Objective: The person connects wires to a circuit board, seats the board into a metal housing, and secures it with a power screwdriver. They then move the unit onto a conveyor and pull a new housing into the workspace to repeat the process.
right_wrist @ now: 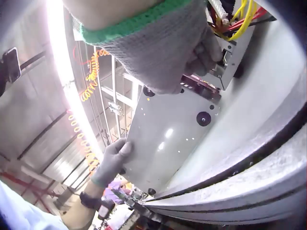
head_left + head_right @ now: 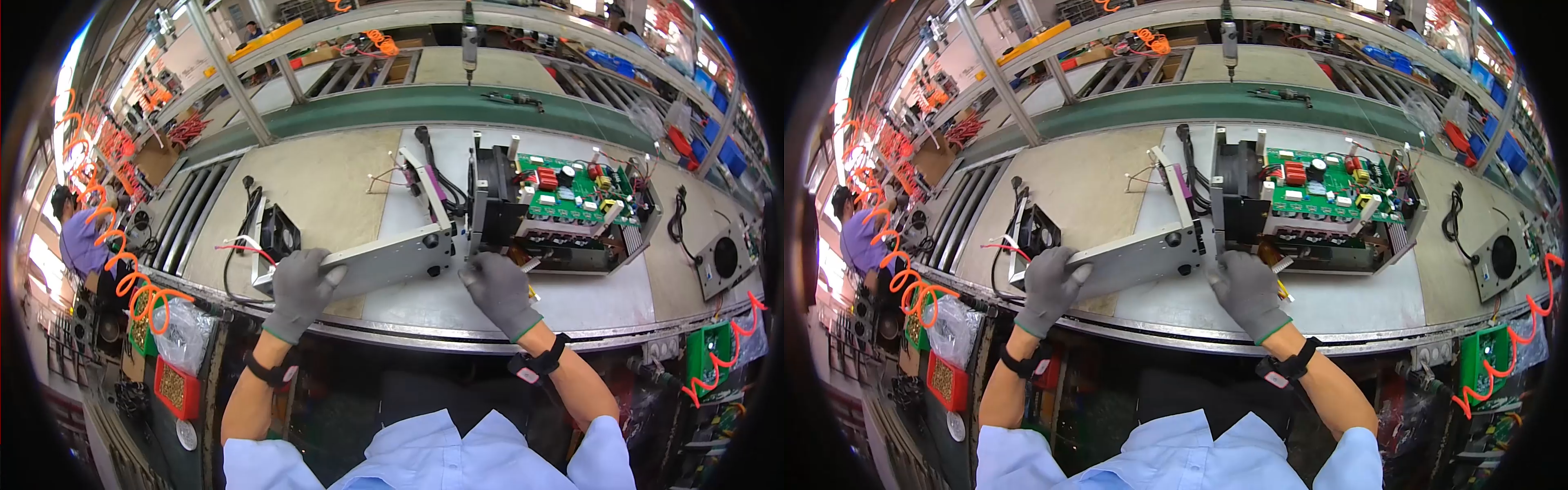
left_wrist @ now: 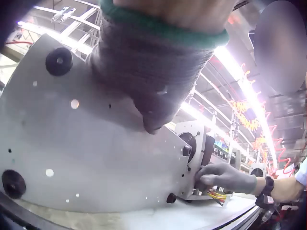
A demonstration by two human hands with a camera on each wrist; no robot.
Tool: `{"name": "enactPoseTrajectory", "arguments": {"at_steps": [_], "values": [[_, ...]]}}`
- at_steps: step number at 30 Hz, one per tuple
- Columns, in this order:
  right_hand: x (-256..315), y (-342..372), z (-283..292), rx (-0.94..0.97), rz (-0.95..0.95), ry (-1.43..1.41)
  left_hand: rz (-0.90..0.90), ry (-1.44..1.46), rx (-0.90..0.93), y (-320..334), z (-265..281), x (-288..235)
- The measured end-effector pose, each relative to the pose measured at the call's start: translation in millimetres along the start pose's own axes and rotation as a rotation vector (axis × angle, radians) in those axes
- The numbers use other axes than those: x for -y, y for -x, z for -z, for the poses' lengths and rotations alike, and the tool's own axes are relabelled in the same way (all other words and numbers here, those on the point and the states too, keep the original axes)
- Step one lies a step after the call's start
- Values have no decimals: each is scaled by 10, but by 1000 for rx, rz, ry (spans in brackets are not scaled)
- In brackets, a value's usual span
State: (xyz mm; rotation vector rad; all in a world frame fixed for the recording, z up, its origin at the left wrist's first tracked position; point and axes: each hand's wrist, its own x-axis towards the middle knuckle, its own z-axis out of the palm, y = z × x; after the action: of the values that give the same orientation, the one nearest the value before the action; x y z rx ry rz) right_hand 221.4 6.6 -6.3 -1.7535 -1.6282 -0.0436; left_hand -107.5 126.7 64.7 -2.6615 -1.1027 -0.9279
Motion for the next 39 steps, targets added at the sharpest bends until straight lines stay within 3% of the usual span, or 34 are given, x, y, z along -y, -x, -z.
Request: {"name": "enactPoseTrajectory", "arguments": {"at_steps": [4, 5, 14, 19, 25, 26, 28, 29, 32, 34, 37, 38, 39], "values": [[-84, -146, -41, -9, -93, 287, -1, -40, -84, 0, -58, -43], [-95, -172, -83, -76, -25, 311, 0, -40, -89, 3, -52, -50], [-297, -339, -109, -162, 66, 306, 69, -20, -57, 124, -23, -92], [-178, -544, -20, 34, -169, 410, 94, -38, -138, 207, -30, -229], [-422, -505, -162, 37, -124, 367, 182, -13, -119, 289, -39, -336], [-433, -503, -170, 23, -137, 305, 213, -17, -133, 328, 25, -334], [-466, -509, -160, 2, -112, 262, 100, -18, -312, 418, 392, -325], [-576, -508, -143, 27, -84, 273, 110, -9, -295, 587, 523, -253], [-698, -427, 55, 140, -45, 312, 294, -28, -407, 1219, 947, 47], [-826, -352, 60, 68, 42, 59, 443, -250, -388, 1809, 1221, 469], [-888, -378, 146, 205, 1, 78, 808, -393, -298, 2811, 1791, 1137], [-820, -376, 180, 254, -29, 132, 781, -456, -261, 3145, 1990, 1393], [-808, -349, 157, 224, 5, 95, 934, -521, -119, 3376, 2197, 1571]]}}
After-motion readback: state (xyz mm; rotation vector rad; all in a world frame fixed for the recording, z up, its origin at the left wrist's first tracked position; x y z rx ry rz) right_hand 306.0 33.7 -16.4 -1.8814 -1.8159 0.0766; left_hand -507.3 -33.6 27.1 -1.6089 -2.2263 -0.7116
